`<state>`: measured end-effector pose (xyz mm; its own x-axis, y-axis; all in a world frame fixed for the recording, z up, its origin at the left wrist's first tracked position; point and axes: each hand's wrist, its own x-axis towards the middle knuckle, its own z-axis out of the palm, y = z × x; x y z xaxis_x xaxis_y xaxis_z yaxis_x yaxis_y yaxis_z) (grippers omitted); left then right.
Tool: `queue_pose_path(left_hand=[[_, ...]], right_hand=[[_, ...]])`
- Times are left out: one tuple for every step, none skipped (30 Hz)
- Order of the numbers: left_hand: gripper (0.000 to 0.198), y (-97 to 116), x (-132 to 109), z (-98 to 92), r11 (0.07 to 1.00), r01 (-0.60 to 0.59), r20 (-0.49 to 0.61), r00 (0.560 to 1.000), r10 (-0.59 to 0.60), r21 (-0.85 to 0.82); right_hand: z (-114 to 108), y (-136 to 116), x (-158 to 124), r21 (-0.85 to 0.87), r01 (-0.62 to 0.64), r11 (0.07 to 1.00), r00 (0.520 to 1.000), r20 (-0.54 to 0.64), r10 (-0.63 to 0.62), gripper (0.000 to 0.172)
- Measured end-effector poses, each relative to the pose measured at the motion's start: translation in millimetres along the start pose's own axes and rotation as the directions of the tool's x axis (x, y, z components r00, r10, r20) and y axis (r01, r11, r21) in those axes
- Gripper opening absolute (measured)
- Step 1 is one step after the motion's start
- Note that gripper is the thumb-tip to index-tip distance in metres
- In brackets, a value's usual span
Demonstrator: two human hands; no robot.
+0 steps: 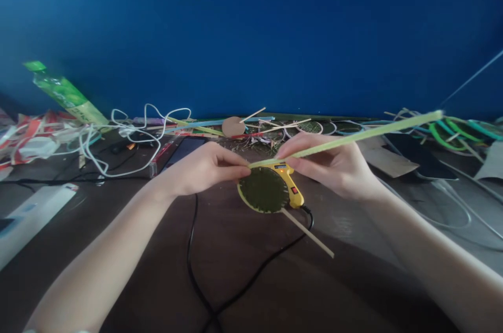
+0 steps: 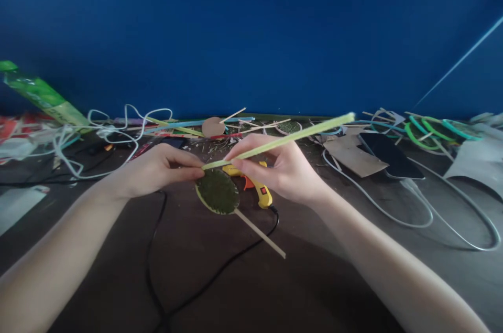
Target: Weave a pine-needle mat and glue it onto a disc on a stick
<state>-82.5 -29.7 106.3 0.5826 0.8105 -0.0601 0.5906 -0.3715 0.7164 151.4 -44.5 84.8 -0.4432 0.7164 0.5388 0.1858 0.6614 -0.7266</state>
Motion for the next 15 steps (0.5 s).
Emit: queue_pose_path(left_hand=[[0.021,-0.4,-0.1,-0.3,1.000,0.002,-0.001,1.000,-0.002,-0.013],[0.021,-1.0,-0.2,-0.6,1.000,0.004,-0.006,1.000,-0.004,-0.023],[0.020,-1.5,-0.2,-1.0,1.000,0.006,-0.013,1.000,-0.006,-0.029],[0.020,-2.0,-0.3,-1.5,0.999,0.007,-0.022,1.000,-0.008,-0.031],[0.020,-2.4,-0.4,-1.9,1.000,0.006,-0.032,0.999,-0.007,-0.030],[0.019,-2.7,-0.6,-2.2,1.000,0.004,-0.038,0.999,-0.005,-0.028],[0.019,-2.9,-0.8,-2.5,1.000,0.001,-0.042,0.999,-0.003,-0.028],[0.018,-2.9,-1.0,-2.6,1.000,-0.001,-0.044,0.999,0.000,-0.030],[0.018,-2.9,-1.3,-2.7,0.999,-0.004,-0.042,0.999,0.002,-0.034],[0.018,-2.8,-1.5,-2.6,0.999,-0.004,-0.043,0.999,0.002,-0.038],[0.018,-2.6,-1.6,-2.5,0.999,-0.005,-0.048,0.999,0.003,-0.041],[0.018,-2.4,-1.8,-2.4,0.999,-0.005,-0.056,0.998,0.003,-0.043],[0.018,-2.3,-1.9,-2.4,0.999,-0.007,-0.064,0.998,0.004,-0.044],[0.017,-2.1,-2.0,-2.3,0.999,-0.009,-0.070,0.998,0.006,-0.045],[0.017,-2.0,-2.2,-2.3,0.999,-0.012,-0.074,0.997,0.008,-0.048]], right_hand=[[-0.2,-0.6,-0.2,-0.012,0.003,1.000,1.000,0.002,-0.003,0.009],[-0.6,-1.3,-0.5,-0.023,0.007,1.000,1.000,0.002,-0.007,0.009],[-1.1,-2.0,-0.9,-0.033,0.011,0.999,1.000,0.001,-0.011,0.009],[-1.6,-2.7,-1.2,-0.045,0.015,0.999,1.000,0.000,-0.015,0.009],[-2.0,-3.4,-1.5,-0.059,0.019,0.998,1.000,0.000,-0.019,0.009],[-2.3,-4.2,-1.8,-0.073,0.025,0.997,1.000,-0.002,-0.025,0.009],[-2.4,-4.9,-2.0,-0.089,0.029,0.996,1.000,-0.004,-0.030,0.009],[-2.4,-5.7,-2.2,-0.105,0.032,0.994,0.999,-0.008,-0.033,0.008],[-2.2,-6.3,-2.4,-0.120,0.035,0.992,0.999,-0.013,-0.037,0.008],[-2.0,-6.8,-2.6,-0.133,0.037,0.990,0.999,-0.016,-0.039,0.007],[-1.8,-7.1,-2.8,-0.142,0.038,0.989,0.999,-0.019,-0.041,0.007],[-1.6,-7.3,-3.0,-0.148,0.036,0.988,0.999,-0.020,-0.039,0.006],[-1.5,-7.3,-3.2,-0.149,0.035,0.988,0.999,-0.019,-0.038,0.006],[-1.6,-7.2,-3.5,-0.146,0.035,0.989,0.999,-0.018,-0.038,0.005],[-1.7,-7.0,-3.7,-0.141,0.033,0.989,0.999,-0.017,-0.036,0.005]])
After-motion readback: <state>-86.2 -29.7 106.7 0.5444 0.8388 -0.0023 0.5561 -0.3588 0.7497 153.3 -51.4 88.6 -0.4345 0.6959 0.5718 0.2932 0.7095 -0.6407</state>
